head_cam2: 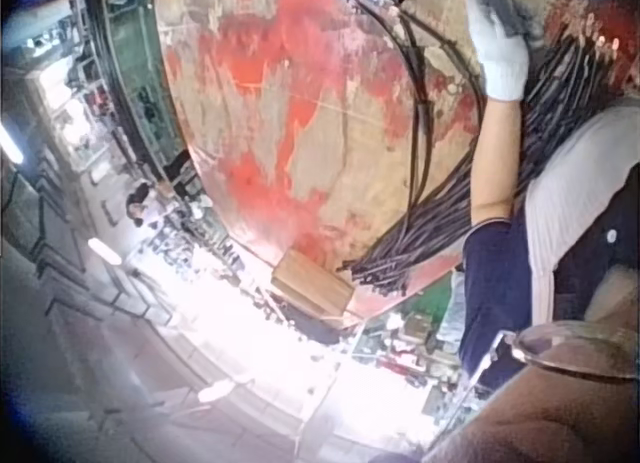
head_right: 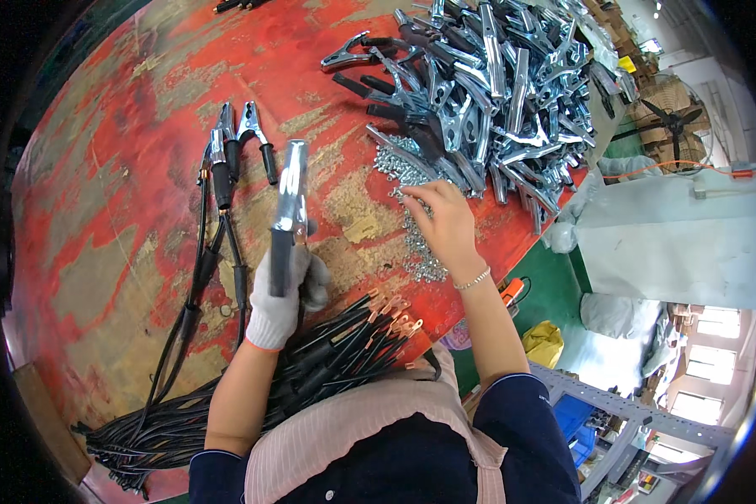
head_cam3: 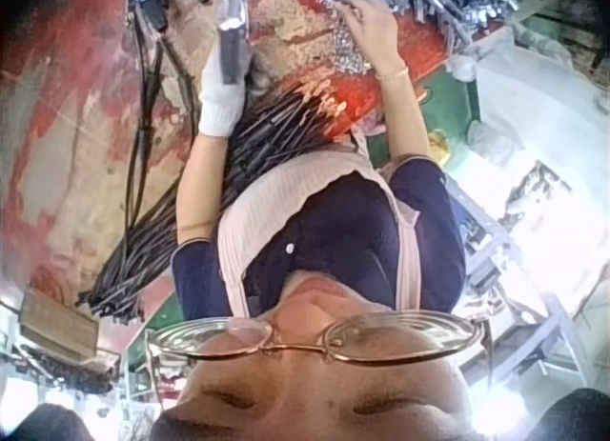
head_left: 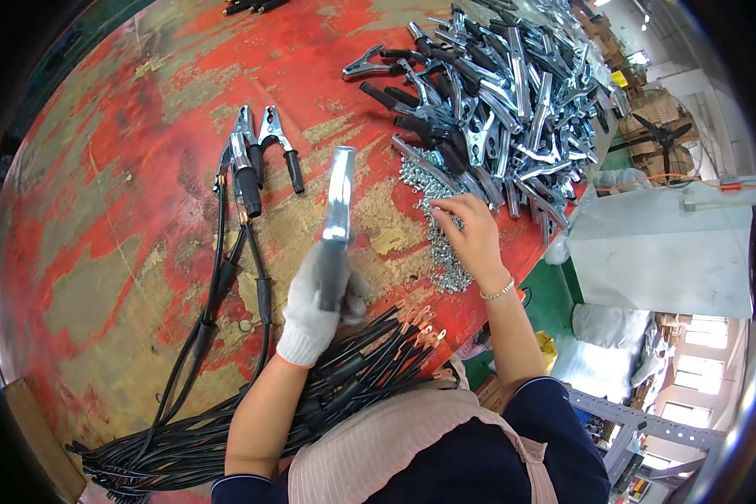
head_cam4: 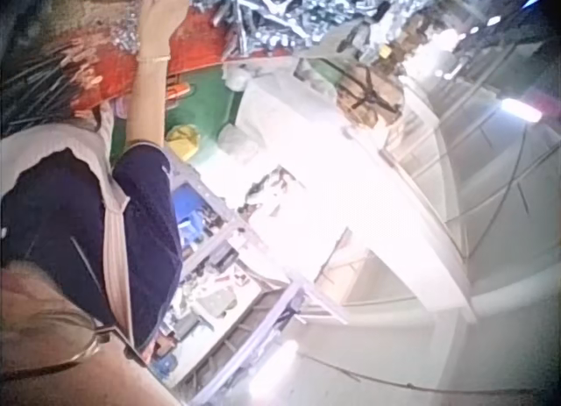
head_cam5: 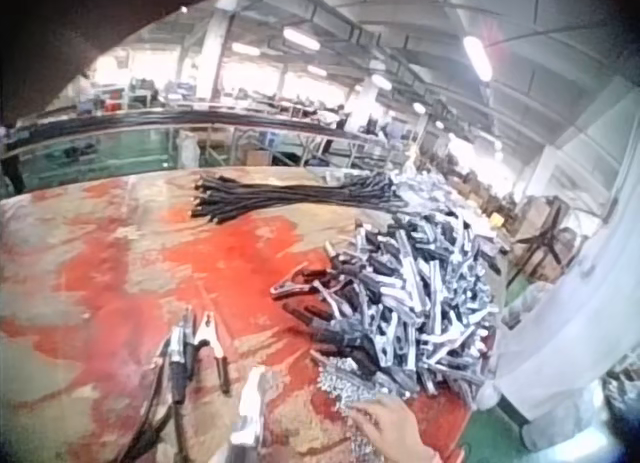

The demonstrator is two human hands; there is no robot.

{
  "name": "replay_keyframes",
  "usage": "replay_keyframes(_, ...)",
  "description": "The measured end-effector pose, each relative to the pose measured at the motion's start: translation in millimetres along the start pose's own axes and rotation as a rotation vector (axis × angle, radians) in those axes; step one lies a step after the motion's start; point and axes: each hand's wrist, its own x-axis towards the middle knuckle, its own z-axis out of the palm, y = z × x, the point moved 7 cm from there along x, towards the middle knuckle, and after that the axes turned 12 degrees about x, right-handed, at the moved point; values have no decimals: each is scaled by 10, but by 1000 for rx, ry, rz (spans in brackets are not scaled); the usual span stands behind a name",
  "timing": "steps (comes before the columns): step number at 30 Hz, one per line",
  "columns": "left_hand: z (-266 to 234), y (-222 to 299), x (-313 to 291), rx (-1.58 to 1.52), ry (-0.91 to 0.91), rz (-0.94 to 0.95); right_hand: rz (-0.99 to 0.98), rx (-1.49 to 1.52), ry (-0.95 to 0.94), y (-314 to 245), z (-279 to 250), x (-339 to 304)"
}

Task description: Assembling metal spring clamps onto the ends of black electrical cables.

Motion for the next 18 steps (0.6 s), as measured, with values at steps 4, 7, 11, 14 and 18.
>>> replay_keyframes(4, -38, -29, 38, -23, -21, 111, -104, -99, -26, 85, 174, 49)
replay_keyframes(7, -32, -73, 55, -35, -46, 112, -128, -147, -7, 65, 216, 103)
replay_keyframes(11, -24, -102, 81, -12, -67, 82, -218, -233, -79, 37, 257, 167)
replay_keyframes(14, 20, -65, 54, 37, -68, 93, -231, -202, -99, -39, 242, 211)
replay_keyframes(18, 1, -158, 118, 119, 22, 190, -249, 129, -35, -592, 166, 185)
